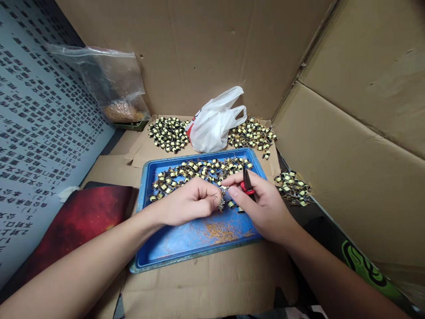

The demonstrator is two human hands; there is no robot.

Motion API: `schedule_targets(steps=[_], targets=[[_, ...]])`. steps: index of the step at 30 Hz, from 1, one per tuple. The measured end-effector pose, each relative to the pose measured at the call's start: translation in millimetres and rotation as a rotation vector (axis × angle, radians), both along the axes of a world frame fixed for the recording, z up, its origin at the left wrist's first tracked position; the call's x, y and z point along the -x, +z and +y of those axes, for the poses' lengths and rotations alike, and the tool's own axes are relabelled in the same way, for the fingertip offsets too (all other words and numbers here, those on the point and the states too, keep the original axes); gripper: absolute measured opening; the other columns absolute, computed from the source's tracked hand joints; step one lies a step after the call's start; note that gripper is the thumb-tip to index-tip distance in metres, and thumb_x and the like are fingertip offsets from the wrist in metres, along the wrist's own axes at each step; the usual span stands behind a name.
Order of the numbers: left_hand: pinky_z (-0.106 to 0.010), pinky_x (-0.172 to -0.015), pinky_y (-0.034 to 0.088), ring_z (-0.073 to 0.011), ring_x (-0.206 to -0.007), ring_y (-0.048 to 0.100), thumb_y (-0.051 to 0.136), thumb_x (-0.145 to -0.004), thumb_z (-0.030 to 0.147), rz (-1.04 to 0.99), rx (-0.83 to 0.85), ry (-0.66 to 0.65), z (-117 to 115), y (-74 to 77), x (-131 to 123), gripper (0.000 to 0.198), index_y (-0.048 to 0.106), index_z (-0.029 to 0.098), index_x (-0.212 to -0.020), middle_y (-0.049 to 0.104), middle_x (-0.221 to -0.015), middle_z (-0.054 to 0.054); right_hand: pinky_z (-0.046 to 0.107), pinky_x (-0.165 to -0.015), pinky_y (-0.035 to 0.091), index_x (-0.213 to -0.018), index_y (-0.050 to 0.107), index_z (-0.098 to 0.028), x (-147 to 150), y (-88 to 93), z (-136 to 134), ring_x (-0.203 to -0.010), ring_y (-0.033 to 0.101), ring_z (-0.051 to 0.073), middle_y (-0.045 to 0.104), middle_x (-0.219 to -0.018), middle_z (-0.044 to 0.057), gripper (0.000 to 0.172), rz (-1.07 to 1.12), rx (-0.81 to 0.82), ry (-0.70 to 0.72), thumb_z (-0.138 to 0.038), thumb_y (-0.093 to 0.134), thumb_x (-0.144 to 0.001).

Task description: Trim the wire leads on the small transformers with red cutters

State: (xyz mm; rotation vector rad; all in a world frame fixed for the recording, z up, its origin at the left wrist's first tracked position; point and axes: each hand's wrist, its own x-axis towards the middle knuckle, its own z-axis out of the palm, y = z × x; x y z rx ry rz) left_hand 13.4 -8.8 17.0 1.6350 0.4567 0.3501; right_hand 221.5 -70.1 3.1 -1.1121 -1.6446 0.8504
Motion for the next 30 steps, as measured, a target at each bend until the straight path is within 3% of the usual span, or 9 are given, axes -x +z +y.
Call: schedule_targets(steps=[3,6,10,16,26,30], targets=[[-0.027,-0.051,0.019,-0.0093,-0.054,0.023,0.055,-0.101,0.041,0.006,0.011,0.016,0.8,-3.6,2.1,0.047,0.04,0.02,-0.062,0.031,-0.057,0.006,0.027,-0.065,0.051,-0.105,0.075,-0.02,-1.7,3.4,0.6,-0.071,0.059,0.013,0.063,-0.082,-0.001,0.015,0.092,0.119,0.112,-0.027,0.063,-0.099],[-0.027,-0.051,0.018,-0.009,-0.054,0.022,0.055,-0.102,0.044,0.034,-0.004,0.0,1.5,-5.3,2.6,0.051,0.037,0.02,-0.061,0.029,-0.057,0.006,0.026,-0.064,0.05,-0.104,0.076,-0.021,-1.7,5.4,0.6,-0.07,0.058,0.013,0.063,-0.079,-0.002,0.014,0.113,0.137,0.165,-0.026,0.066,-0.095],[-0.025,-0.049,0.018,-0.0087,-0.053,0.022,0.054,-0.099,0.035,0.069,0.003,0.005,1.4,-3.0,1.3,0.043,0.037,0.021,-0.062,0.028,-0.059,0.007,0.028,-0.068,0.053,-0.095,0.075,-0.02,-0.7,4.3,0.7,-0.075,0.064,0.014,0.072,-0.085,0.001,0.01,0.115,0.115,0.109,-0.025,0.067,-0.094],[-0.024,-0.046,0.019,-0.008,-0.052,0.023,0.055,-0.092,0.025,0.029,0.028,0.022,0.2,-2.3,0.1,0.032,0.041,0.02,-0.063,0.031,-0.058,0.008,0.027,-0.064,0.052,-0.096,0.076,-0.019,-2.5,2.5,0.5,-0.071,0.064,0.014,0.073,-0.082,0.001,0.01,0.126,0.122,0.084,-0.025,0.068,-0.096],[-0.026,-0.051,0.018,-0.0093,-0.056,0.023,0.056,-0.088,0.028,0.081,0.006,0.014,-0.2,0.8,-0.8,0.032,0.039,0.021,-0.062,0.028,-0.06,0.007,0.029,-0.072,0.055,-0.096,0.077,-0.021,-1.9,3.6,-0.6,-0.08,0.068,0.014,0.075,-0.09,0.001,0.01,0.09,0.069,0.072,-0.024,0.067,-0.096],[-0.026,-0.053,0.02,-0.01,-0.058,0.024,0.057,-0.089,0.028,0.075,-0.015,0.003,-0.2,-0.9,-0.9,0.033,0.039,0.02,-0.062,0.029,-0.061,0.006,0.028,-0.063,0.051,-0.106,0.077,-0.021,-0.5,6.0,-0.4,-0.07,0.06,0.013,0.066,-0.08,-0.001,0.016,0.101,0.144,0.076,-0.029,0.069,-0.095]])
